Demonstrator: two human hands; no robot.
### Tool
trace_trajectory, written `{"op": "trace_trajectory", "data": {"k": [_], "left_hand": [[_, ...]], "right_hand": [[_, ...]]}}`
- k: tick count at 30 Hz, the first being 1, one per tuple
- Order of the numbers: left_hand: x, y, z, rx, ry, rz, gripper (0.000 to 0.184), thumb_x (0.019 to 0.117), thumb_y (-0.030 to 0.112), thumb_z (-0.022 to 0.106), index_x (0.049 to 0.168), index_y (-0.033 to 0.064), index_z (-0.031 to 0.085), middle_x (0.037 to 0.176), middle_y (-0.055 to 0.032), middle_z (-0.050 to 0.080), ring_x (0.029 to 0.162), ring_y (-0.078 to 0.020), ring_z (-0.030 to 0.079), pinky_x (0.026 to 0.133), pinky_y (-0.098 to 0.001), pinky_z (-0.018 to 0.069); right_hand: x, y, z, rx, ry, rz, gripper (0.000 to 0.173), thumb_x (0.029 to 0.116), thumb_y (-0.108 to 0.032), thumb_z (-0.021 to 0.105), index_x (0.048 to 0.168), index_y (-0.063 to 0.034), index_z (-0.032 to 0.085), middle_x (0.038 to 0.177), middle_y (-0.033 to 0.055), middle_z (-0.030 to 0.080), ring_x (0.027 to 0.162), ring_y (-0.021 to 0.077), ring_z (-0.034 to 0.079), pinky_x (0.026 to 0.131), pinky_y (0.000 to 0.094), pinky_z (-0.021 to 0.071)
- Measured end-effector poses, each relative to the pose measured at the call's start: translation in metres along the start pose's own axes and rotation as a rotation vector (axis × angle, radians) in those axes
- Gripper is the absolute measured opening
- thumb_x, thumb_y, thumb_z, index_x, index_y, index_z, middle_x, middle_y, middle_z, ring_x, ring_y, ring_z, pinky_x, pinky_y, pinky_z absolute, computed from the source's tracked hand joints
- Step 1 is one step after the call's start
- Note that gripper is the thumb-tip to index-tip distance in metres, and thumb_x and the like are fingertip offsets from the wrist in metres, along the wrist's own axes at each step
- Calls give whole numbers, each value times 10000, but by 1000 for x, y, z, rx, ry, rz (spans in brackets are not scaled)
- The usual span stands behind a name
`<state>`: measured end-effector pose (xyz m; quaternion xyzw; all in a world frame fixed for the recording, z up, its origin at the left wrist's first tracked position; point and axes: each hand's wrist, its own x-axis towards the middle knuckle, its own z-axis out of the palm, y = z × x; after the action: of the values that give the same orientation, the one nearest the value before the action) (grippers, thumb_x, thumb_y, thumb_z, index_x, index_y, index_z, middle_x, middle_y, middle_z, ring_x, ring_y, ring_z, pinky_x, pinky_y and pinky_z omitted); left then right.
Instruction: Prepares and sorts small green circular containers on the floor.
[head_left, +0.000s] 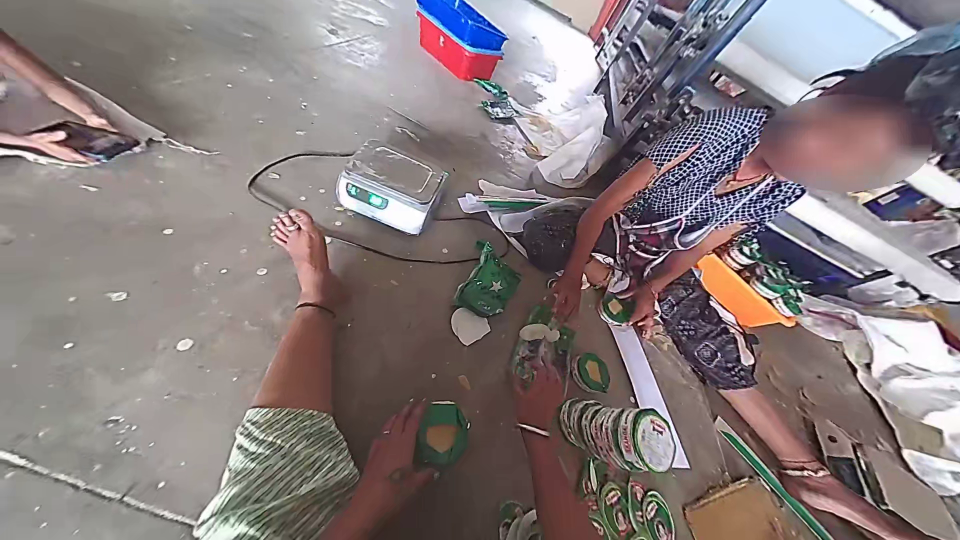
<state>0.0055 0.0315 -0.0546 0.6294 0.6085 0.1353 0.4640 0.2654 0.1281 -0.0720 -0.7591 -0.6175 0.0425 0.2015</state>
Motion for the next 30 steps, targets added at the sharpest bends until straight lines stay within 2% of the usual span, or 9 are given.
{"op": "trace_trajectory", "data": {"k": [4, 6, 10, 12, 14, 16, 22, 26, 30], "left_hand": [[5, -2, 1, 47, -77, -16, 983, 828, 219, 846, 1616, 84, 273, 1621, -202, 356, 1487, -407, 351, 1184, -608, 295], [5, -4, 1, 50, -80, -17, 938, 857, 181, 818, 1617, 86, 276, 1624, -191, 358, 1483, -403, 362, 1179, -606, 305], [4, -7, 1, 54, -64, 2, 876, 885, 167, 785, 1610, 84, 300, 1620, -177, 375, 1470, -388, 391, 1173, -588, 325], [4, -9, 0, 62, -62, 17, 873, 881, 164, 789, 1607, 86, 311, 1617, -170, 386, 1462, -386, 407, 1166, -585, 341], [4, -10, -1, 61, -62, 29, 859, 885, 158, 784, 1603, 81, 320, 1613, -171, 394, 1457, -390, 414, 1161, -587, 347], [5, -10, -4, 55, -76, 13, 839, 902, 149, 764, 1608, 95, 313, 1613, -169, 394, 1460, -387, 410, 1165, -587, 339], [2, -13, -3, 35, -65, 25, 805, 909, 122, 744, 1603, 108, 335, 1583, -161, 440, 1438, -394, 435, 1157, -589, 351], [3, -14, 0, -26, -40, 17, 780, 898, 86, 734, 1588, 106, 370, 1584, -157, 444, 1459, -378, 414, 1174, -599, 323], [0, -15, -2, -41, -38, 7, 736, 907, 62, 712, 1573, 110, 402, 1568, -143, 471, 1449, -367, 431, 1173, -586, 328]], "right_hand": [[-52, -57, -44, 29, -499, -31, 424, 911, -68, 654, 1333, -26, 650, 1537, 275, 446, 1428, 476, 409, 1124, 632, 360], [-83, -76, -51, -9, -575, -48, 424, 908, -54, 645, 1332, -61, 664, 1550, 261, 439, 1446, 475, 383, 1110, 666, 342], [-128, -85, -36, -122, -464, -55, 432, 935, -16, 585, 1345, -117, 677, 1554, 253, 448, 1479, 464, 350, 1146, 686, 271], [-155, -90, -33, -188, -457, -87, 475, 950, -27, 577, 1419, -94, 614, 1567, 272, 424, 1490, 483, 327, 1143, 718, 259], [-173, -101, -42, -168, -471, -49, 432, 925, -45, 626, 1356, -58, 655, 1562, 269, 430, 1486, 484, 330, 1140, 699, 282], [-170, -108, -49, -113, -468, 47, 409, 896, -51, 655, 1304, -39, 678, 1560, 270, 426, 1477, 484, 335, 1122, 670, 319], [-160, -96, -31, -198, -450, 39, 507, 919, 1, 613, 1420, -79, 606, 1580, 259, 411, 1498, 477, 307, 1140, 689, 288], [-183, -107, -43, -139, -455, 43, 387, 893, -35, 642, 1274, -59, 706, 1554, 242, 451, 1468, 479, 352, 1097, 681, 332], [-188, -97, -25, -160, -266, -264, 519, 804, 72, 682, 1258, -171, 743, 1498, 288, 501, 1405, 555, 414, 1061, 762, 328]]}}
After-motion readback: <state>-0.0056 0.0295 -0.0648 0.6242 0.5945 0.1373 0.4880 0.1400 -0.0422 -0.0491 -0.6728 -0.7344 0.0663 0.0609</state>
